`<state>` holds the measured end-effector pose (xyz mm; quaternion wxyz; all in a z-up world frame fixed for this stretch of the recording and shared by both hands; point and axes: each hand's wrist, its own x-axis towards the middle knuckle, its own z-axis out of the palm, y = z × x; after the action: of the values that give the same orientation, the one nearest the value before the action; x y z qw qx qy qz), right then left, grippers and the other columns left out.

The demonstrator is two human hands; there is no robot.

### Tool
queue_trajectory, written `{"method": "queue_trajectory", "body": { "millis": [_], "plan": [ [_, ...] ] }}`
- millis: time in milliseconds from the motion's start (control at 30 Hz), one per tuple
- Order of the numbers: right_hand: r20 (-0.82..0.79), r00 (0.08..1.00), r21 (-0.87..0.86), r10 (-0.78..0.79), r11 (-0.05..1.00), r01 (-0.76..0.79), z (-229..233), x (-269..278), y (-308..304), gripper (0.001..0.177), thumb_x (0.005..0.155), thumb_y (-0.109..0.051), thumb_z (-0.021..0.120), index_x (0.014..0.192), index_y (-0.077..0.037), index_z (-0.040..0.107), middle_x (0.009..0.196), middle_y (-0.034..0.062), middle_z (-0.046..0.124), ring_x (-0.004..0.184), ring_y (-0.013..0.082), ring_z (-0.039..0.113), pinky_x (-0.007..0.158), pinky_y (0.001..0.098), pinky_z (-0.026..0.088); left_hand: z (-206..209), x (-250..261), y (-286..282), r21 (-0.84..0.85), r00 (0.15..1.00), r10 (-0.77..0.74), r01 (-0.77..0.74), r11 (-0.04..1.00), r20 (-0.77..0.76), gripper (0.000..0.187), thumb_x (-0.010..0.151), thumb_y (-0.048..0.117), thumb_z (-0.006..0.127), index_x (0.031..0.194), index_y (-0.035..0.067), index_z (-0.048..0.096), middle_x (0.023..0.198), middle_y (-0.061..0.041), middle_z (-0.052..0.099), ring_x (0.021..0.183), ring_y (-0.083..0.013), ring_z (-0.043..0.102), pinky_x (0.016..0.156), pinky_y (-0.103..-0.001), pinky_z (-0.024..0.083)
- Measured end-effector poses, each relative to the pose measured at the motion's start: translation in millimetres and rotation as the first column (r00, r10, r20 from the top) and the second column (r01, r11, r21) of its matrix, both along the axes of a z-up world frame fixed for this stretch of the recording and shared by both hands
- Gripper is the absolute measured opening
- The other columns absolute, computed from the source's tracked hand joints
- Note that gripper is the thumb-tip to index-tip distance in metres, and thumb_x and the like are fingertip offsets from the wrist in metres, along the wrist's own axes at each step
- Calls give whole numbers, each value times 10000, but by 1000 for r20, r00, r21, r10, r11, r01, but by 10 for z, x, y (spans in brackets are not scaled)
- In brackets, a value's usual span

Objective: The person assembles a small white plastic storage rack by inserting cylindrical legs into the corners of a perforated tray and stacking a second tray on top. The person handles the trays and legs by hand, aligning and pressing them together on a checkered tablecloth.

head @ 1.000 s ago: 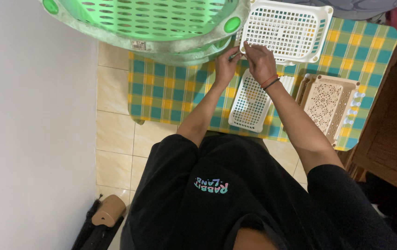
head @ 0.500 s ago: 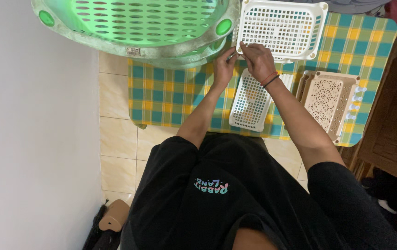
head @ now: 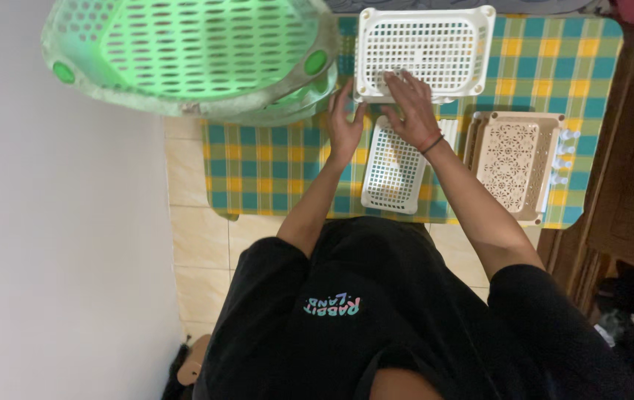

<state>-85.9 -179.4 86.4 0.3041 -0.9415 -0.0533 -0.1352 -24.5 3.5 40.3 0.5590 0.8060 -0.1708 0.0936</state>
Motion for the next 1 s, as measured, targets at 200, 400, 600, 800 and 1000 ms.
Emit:
{"method": "queue_trajectory", "body": {
  "millis": [200,400,600,800,1000],
  "plan": [
    [69,946,-168,-318,931,325,-129,-499,-735,673,974,-144,804,1578,-71,516,1627,191,479,1529,387,330,1197,552,250,316,-223,-300,11,971,-214,216,976,-111,287,989,70,709,1272,107,684,1176,-125,655,1080,-302,666,898,-381,597],
    [-64,906,182,-418,888,422,-306,-745,-1206,754,926,-62,822,1575,-39,439,1525,271,537,1417,394,504,1157,484,412,572,-231,-972,94,896,-438,431,897,75,295,941,112,752,1231,140,707,1174,-73,728,1099,-299,667,985,-405,526],
    [-150,896,421,-418,793,440,-678,-740,-1267,738,926,44,756,1589,-64,450,1237,248,707,1148,327,724,948,392,581,502,-191,-1641,168,815,-579,575,801,-27,394,914,122,759,1298,133,673,1233,-128,714,1154,-347,658,1017,-422,519],
    [-161,835,412,-527,733,542,-813,-737,-1189,713,893,3,782,1541,-107,508,1108,199,750,1013,329,749,868,408,598,241,-196,-1809,204,781,-616,622,756,-99,411,912,82,743,1317,109,683,1270,-153,711,1196,-358,672,1033,-422,534],
    [-142,840,423,-523,736,529,-689,-712,-1225,638,887,-43,820,1471,-94,567,1147,183,753,1050,326,744,859,410,593,71,-211,-1811,172,793,-592,609,774,-141,391,906,73,742,1292,119,709,1261,-136,731,1162,-311,709,994,-379,570]
  ]
}}
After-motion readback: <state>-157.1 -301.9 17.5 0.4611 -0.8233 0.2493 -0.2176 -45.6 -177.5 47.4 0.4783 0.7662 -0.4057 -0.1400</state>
